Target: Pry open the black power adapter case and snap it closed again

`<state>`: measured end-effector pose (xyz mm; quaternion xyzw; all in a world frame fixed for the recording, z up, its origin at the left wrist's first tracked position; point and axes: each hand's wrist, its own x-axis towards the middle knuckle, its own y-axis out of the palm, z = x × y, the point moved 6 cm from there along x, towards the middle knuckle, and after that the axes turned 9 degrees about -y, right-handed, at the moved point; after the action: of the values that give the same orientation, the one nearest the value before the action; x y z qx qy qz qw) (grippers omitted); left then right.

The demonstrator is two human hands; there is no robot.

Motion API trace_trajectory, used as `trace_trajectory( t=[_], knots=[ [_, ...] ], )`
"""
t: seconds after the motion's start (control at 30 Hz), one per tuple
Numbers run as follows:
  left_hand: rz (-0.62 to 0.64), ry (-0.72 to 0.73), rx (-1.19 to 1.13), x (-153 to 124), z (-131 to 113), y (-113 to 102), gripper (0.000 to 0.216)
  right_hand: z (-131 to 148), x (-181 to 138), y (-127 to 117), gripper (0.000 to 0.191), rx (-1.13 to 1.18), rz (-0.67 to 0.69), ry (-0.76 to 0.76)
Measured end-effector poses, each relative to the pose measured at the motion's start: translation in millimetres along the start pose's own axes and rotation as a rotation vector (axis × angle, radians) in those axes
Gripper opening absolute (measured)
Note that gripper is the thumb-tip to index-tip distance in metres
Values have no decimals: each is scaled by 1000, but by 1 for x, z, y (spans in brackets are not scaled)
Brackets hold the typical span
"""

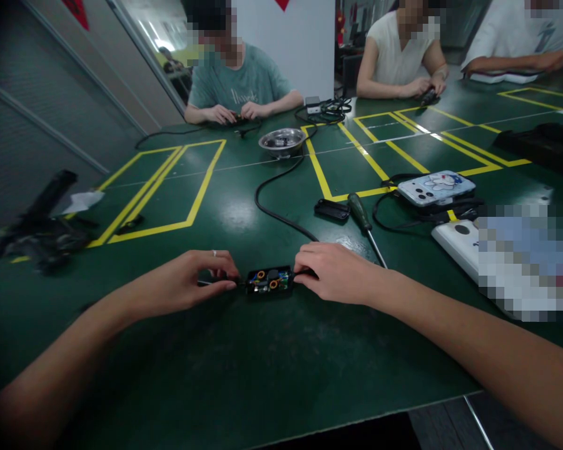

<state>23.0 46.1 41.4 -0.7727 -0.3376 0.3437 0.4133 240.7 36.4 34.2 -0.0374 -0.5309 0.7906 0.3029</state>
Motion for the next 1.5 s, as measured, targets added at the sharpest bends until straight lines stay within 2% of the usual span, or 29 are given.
trace_trajectory(
  t=[0.1,0.3,0.57,0.77,0.97,1.1,1.2,1.27,1.37,1.5],
  knots=[
    [55,21,-64,1,-4,4,22,0,0,0,14,-8,4,12],
    [28,59,-111,3,-11,8,23,0,1,1,11,-9,-12,37],
    [-12,58,-30,3,-11,10,21,1,3,-1,14,-14,-13,24],
    [25,40,-20,3,-6,11,22,-2,2,-2,14,35,21,4],
    [56,39,-82,4,-5,12,26,-2,3,-1,15,65,-5,11],
    [78,25,-122,5,-4,13,28,-5,3,-12,25,-64,-81,3],
    [104,-27,-153,6,-2,14,30,-23,-1,-28,31,-277,-195,62],
    [123,-62,-174,7,-1,15,30,-41,-5,-34,36,-425,-222,125],
    [136,-83,-189,7,-1,15,29,-64,-8,-33,45,-574,-150,177],
    [149,-86,-190,6,-1,14,28,-72,-7,-26,42,-599,-47,183]
  ],
)
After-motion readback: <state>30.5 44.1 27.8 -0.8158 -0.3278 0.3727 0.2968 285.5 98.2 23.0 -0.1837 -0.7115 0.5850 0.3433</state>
